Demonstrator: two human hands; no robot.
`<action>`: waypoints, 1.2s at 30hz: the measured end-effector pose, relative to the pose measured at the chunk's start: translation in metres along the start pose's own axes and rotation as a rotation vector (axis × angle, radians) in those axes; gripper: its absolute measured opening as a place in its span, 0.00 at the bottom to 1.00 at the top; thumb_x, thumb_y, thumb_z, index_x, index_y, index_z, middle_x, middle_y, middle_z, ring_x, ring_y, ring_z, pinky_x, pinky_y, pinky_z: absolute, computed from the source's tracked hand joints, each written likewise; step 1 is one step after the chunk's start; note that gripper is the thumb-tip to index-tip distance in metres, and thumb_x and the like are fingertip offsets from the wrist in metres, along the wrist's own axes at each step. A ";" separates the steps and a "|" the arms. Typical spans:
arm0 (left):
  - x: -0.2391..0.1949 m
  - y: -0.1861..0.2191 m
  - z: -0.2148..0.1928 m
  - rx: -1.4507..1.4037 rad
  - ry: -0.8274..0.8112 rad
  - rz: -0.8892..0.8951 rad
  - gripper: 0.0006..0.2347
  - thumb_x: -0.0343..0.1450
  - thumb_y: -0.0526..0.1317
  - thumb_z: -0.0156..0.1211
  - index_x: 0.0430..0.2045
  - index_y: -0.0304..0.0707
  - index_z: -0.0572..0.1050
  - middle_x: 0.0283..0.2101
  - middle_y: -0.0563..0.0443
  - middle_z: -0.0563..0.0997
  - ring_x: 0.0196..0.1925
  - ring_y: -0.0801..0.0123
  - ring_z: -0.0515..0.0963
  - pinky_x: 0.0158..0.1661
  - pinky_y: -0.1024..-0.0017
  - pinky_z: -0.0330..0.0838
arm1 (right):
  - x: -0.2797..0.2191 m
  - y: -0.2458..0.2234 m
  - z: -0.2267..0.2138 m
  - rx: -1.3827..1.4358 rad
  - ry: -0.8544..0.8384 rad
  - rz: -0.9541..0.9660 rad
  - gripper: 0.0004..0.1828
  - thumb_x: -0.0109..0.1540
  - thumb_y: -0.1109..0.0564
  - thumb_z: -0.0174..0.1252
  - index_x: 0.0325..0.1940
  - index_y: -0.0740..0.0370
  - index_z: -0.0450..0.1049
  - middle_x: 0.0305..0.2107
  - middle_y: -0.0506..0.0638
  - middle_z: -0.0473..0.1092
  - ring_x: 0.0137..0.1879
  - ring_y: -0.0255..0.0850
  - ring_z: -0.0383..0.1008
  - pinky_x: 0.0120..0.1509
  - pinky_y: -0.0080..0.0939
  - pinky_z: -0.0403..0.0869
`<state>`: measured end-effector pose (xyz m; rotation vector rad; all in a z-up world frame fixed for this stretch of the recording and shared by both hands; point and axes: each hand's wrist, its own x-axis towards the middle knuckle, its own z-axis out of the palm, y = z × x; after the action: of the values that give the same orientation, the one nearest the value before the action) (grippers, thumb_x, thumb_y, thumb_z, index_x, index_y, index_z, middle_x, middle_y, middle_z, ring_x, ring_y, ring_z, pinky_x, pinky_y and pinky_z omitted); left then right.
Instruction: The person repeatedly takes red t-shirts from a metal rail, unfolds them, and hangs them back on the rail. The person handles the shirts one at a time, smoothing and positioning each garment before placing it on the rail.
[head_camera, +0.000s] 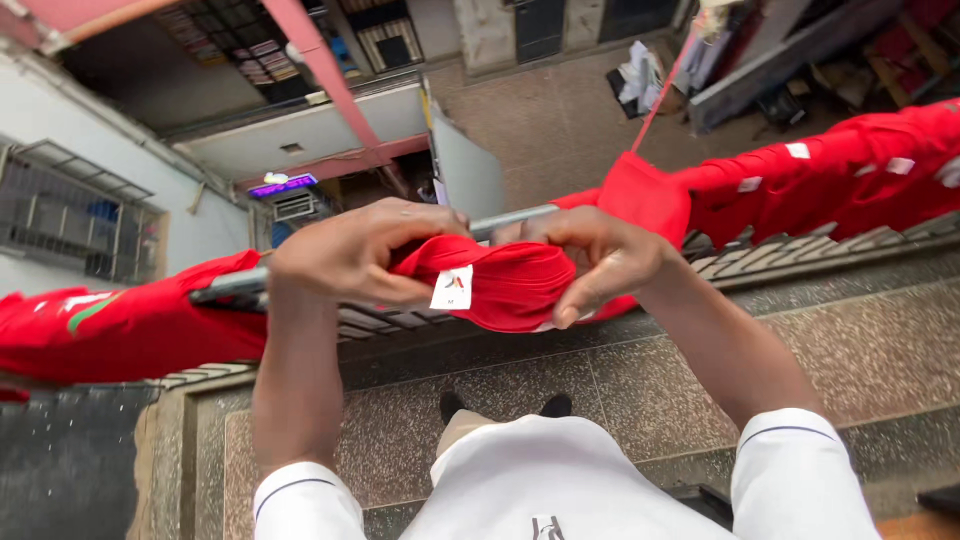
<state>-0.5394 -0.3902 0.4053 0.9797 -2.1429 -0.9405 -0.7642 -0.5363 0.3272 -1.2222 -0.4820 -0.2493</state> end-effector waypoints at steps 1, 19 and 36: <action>-0.017 0.011 -0.003 0.010 0.021 -0.008 0.13 0.71 0.42 0.65 0.39 0.31 0.73 0.34 0.38 0.75 0.34 0.48 0.78 0.40 0.53 0.75 | 0.004 -0.001 0.000 0.005 -0.023 0.007 0.21 0.51 0.63 0.75 0.39 0.74 0.70 0.36 0.63 0.72 0.32 0.42 0.77 0.36 0.39 0.78; -0.391 0.013 -0.021 0.963 0.889 -0.618 0.06 0.70 0.29 0.61 0.37 0.26 0.82 0.39 0.39 0.80 0.40 0.56 0.78 0.40 0.64 0.70 | 0.194 0.090 0.127 -0.895 -0.013 0.250 0.43 0.51 0.53 0.70 0.70 0.65 0.67 0.60 0.54 0.70 0.63 0.36 0.67 0.65 0.34 0.67; -0.623 -0.002 0.030 0.414 1.235 -1.239 0.13 0.68 0.30 0.46 0.33 0.45 0.81 0.31 0.59 0.83 0.34 0.75 0.76 0.35 0.69 0.65 | 0.296 0.283 0.109 -1.271 -0.431 0.702 0.19 0.57 0.38 0.69 0.31 0.52 0.73 0.18 0.47 0.68 0.25 0.40 0.66 0.35 0.42 0.64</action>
<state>-0.2181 0.1208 0.2501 2.3398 -0.5325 -0.0961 -0.4065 -0.3189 0.2604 -2.6255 -0.1880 0.4055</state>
